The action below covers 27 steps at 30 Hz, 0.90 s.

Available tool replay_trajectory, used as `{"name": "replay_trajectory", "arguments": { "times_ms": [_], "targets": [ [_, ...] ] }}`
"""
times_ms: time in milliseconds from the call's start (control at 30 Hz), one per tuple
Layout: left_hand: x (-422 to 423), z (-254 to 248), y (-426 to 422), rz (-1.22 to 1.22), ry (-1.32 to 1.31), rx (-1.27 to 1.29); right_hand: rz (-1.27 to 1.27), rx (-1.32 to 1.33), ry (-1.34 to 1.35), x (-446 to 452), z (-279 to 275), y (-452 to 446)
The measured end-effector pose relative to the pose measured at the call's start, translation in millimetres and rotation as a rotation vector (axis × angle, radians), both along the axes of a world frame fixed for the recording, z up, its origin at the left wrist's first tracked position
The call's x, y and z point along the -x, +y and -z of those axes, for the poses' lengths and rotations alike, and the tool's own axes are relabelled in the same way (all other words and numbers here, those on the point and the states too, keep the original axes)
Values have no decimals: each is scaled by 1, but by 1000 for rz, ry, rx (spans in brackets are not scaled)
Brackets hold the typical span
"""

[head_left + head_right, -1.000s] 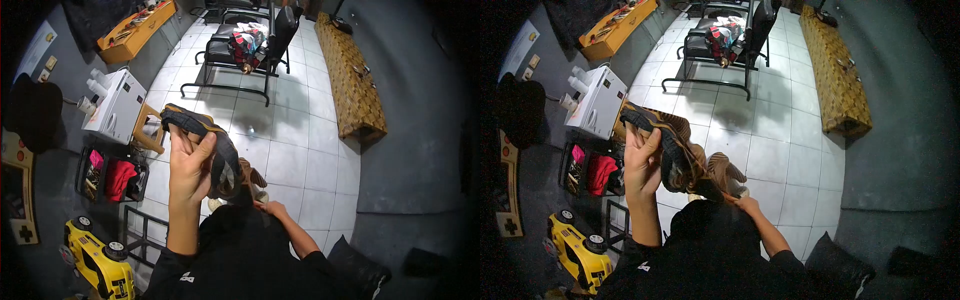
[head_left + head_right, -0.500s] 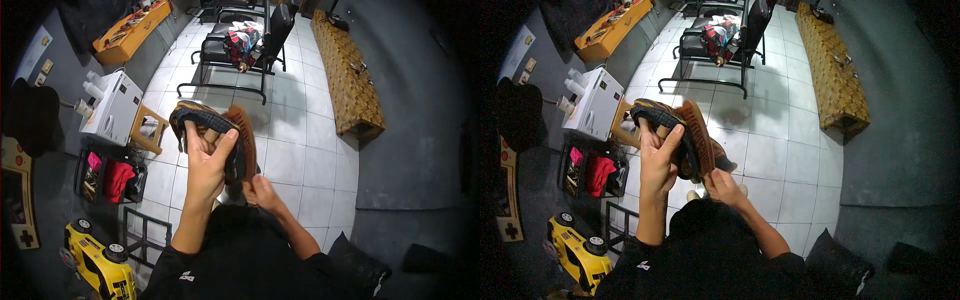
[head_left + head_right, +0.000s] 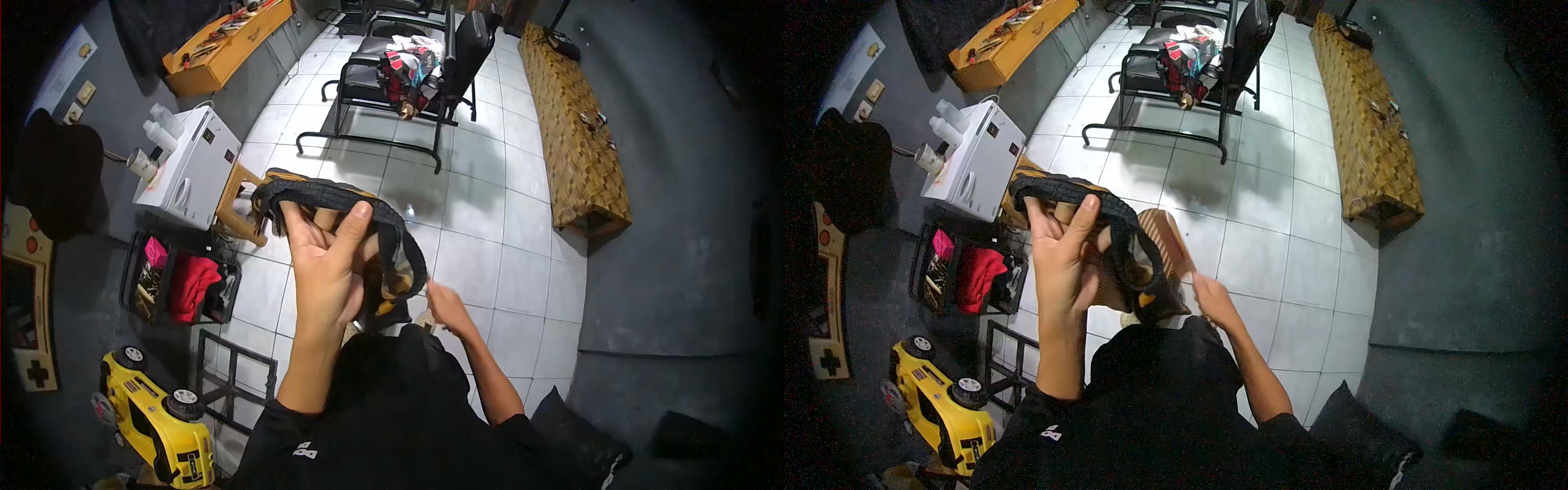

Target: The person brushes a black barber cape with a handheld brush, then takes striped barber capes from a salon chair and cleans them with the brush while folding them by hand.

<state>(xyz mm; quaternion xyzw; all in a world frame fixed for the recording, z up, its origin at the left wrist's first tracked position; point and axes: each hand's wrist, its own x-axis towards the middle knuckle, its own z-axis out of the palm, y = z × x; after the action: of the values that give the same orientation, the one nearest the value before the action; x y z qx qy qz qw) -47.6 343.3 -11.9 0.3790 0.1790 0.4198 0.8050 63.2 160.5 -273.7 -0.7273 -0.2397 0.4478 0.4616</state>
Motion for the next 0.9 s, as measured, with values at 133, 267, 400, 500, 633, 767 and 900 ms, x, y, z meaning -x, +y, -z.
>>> {"name": "replay_trajectory", "arguments": {
  "times_ms": [133,267,400,500,633,767,900],
  "targets": [
    [-3,1,-8,16,18,1,168,-532,459,21,-146,26],
    [-6,0,-11,-20,-77,-19,-29,-551,519,52,-141,36],
    [-1,-4,0,-105,-86,-35,-312,-71,-261,64,-25,24],
    [1,-4,3,-111,-97,-3,-474,291,-389,57,83,-15],
    [-1,8,0,-74,-68,54,-200,204,-396,49,88,-21],
    [-4,29,-6,-44,-16,95,255,-232,-53,40,-34,26],
    [-3,62,-9,8,2,119,340,-518,275,40,-103,34]
  ]
}}
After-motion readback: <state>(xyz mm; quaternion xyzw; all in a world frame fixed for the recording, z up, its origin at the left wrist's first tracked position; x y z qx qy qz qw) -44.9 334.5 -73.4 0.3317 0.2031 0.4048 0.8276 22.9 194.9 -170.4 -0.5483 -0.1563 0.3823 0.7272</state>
